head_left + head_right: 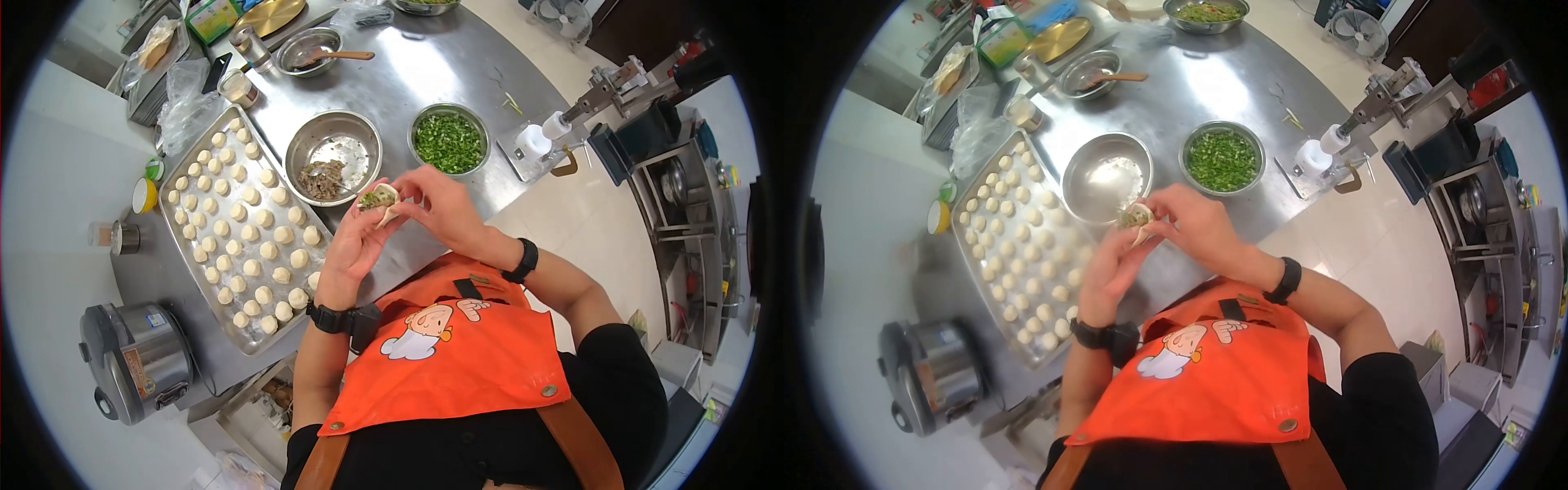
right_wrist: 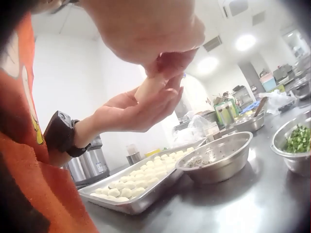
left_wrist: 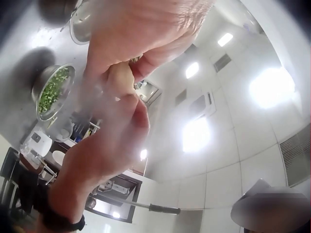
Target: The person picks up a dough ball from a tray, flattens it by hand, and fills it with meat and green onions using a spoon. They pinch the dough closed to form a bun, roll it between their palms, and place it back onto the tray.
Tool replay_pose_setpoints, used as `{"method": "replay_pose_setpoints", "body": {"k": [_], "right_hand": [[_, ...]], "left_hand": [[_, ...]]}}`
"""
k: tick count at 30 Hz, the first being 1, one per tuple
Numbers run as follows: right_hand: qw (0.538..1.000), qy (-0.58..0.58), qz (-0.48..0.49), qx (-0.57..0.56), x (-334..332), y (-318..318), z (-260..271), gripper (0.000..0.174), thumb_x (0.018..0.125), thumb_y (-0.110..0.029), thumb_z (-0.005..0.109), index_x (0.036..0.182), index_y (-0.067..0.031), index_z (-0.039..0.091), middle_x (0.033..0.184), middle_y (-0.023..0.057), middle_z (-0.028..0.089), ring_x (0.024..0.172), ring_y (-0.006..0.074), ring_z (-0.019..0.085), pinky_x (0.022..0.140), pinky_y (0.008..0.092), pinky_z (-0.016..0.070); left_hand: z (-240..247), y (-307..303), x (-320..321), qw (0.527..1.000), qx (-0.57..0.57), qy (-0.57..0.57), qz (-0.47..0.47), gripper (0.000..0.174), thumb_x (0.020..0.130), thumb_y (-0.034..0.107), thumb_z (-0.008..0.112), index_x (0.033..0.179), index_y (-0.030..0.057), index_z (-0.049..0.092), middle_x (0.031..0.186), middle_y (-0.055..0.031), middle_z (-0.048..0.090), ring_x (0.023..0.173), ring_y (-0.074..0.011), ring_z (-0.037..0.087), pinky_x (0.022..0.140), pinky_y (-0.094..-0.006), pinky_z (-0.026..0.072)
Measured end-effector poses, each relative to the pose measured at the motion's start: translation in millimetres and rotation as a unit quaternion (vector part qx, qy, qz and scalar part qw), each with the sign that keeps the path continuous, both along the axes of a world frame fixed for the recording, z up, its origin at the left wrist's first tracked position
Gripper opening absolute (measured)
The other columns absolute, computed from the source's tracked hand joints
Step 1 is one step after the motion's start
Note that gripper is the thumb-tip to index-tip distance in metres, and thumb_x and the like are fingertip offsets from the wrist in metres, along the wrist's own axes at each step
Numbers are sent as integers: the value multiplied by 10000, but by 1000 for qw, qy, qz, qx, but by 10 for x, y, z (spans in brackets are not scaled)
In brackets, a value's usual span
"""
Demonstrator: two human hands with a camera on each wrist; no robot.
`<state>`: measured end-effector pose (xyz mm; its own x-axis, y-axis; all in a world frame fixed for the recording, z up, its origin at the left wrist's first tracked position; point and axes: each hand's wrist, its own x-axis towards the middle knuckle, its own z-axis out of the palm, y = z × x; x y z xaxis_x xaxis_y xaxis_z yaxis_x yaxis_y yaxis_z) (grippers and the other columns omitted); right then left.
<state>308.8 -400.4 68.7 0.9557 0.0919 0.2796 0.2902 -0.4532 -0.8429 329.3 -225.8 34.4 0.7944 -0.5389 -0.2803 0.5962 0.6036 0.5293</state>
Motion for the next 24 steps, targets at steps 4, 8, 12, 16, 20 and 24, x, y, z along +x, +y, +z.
{"method": "replay_pose_setpoints", "body": {"k": [4, 8, 12, 16, 20, 24], "right_hand": [[987, 130, -14, 93, -43, -89, -167, 189, 808, -141, 680, 974, -56, 647, 885, 78, 628, 732, 180, 628, 635, 292, 503], [994, -97, 41, -28, -34, -203, -208, 224, 799, -146, 692, 1004, -60, 658, 868, 72, 631, 727, 166, 619, 633, 285, 496], [997, 72, -21, 11, -55, -289, 99, 182, 789, -137, 690, 954, -67, 667, 849, 62, 623, 748, 173, 625, 642, 289, 497], [981, 165, 76, 62, -12, -436, 35, 206, 762, -134, 714, 950, -66, 666, 840, 56, 616, 757, 174, 627, 646, 291, 496], [995, 15, 68, -65, -126, -411, 108, 215, 783, -108, 716, 982, -42, 670, 847, 60, 645, 740, 142, 619, 630, 273, 487], [986, 139, 91, 7, -49, -470, -99, 186, 809, -107, 701, 963, -10, 663, 827, 57, 650, 706, 119, 612, 613, 261, 489]], "left_hand": [[-2, -121, -12, 998, 31, -47, -14, 474, 861, 7, 513, 1321, -18, 400, 1241, -132, 543, 1121, -220, 555, 1032, -399, 423], [81, -156, 38, 998, 43, -15, -34, 475, 887, 26, 512, 1342, -34, 388, 1247, -138, 542, 1112, -205, 560, 1016, -371, 435], [107, -214, -11, 992, 90, -60, -65, 496, 917, 55, 509, 1381, -37, 360, 1254, -132, 550, 1097, -179, 569, 964, -314, 456], [128, -278, -34, 976, 172, -103, -80, 541, 909, 40, 500, 1409, -45, 311, 1262, -121, 540, 1115, -168, 552, 949, -291, 446], [159, -262, -74, 964, 188, -131, -134, 568, 901, 24, 480, 1423, -60, 272, 1264, -120, 514, 1121, -173, 532, 957, -294, 435], [-63, -262, -37, 956, 213, -111, -165, 550, 897, 11, 471, 1412, -62, 293, 1291, -134, 508, 1118, -171, 540, 941, -287, 443]]}}
